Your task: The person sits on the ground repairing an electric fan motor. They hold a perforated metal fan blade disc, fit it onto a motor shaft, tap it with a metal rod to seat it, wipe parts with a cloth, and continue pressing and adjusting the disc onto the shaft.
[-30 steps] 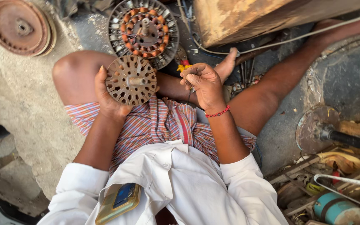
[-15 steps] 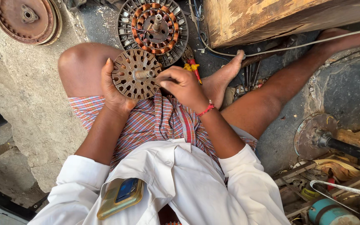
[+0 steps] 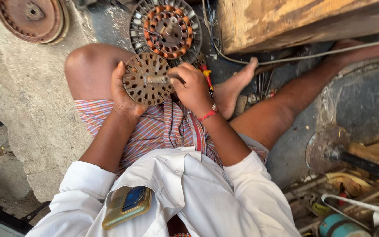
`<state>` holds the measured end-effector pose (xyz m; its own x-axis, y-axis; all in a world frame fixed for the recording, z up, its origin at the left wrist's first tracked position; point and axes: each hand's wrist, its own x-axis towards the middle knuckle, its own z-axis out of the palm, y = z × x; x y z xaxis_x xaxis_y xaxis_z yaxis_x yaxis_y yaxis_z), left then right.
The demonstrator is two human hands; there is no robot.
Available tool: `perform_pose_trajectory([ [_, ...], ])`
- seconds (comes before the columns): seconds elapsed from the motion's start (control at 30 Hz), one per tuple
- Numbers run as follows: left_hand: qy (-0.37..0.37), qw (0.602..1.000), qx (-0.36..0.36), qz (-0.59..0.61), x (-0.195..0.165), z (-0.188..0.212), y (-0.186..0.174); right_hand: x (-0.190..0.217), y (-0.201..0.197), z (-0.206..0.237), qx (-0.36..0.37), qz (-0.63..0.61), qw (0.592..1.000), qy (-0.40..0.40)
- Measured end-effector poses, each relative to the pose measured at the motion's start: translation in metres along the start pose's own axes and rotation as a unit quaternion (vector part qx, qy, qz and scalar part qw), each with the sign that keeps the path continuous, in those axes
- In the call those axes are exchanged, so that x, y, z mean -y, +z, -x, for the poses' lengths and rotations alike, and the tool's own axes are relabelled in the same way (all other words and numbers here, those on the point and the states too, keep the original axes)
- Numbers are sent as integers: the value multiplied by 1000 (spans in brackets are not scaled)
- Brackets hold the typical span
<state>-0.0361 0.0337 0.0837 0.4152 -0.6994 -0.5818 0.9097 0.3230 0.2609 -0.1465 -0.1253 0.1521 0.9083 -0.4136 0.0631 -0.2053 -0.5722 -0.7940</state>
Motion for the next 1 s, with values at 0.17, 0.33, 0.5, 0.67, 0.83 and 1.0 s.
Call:
perform_pose_trajectory([
  [0.17, 13, 996, 69, 47, -7, 8, 3, -7, -13, 12, -42, -19, 999, -20],
  [0.33, 71, 995, 43, 61, -35, 6, 15, -55, -59, 31, -128, -2, 992, 9],
  [0.5, 209, 970, 48, 113, -87, -42, 30, -123, -89, 50, -227, -294, 920, 123],
  [0.67, 283, 949, 95, 102, -130, -118, 42, -167, -97, 64, -265, -360, 885, 130],
  [0.83, 278, 950, 118, 81, -153, -180, 65, -184, -100, 60, -300, -371, 862, 171],
  [1.0, 249, 967, 15, 46, -151, -220, 80, -191, -104, 41, -313, -357, 855, 208],
])
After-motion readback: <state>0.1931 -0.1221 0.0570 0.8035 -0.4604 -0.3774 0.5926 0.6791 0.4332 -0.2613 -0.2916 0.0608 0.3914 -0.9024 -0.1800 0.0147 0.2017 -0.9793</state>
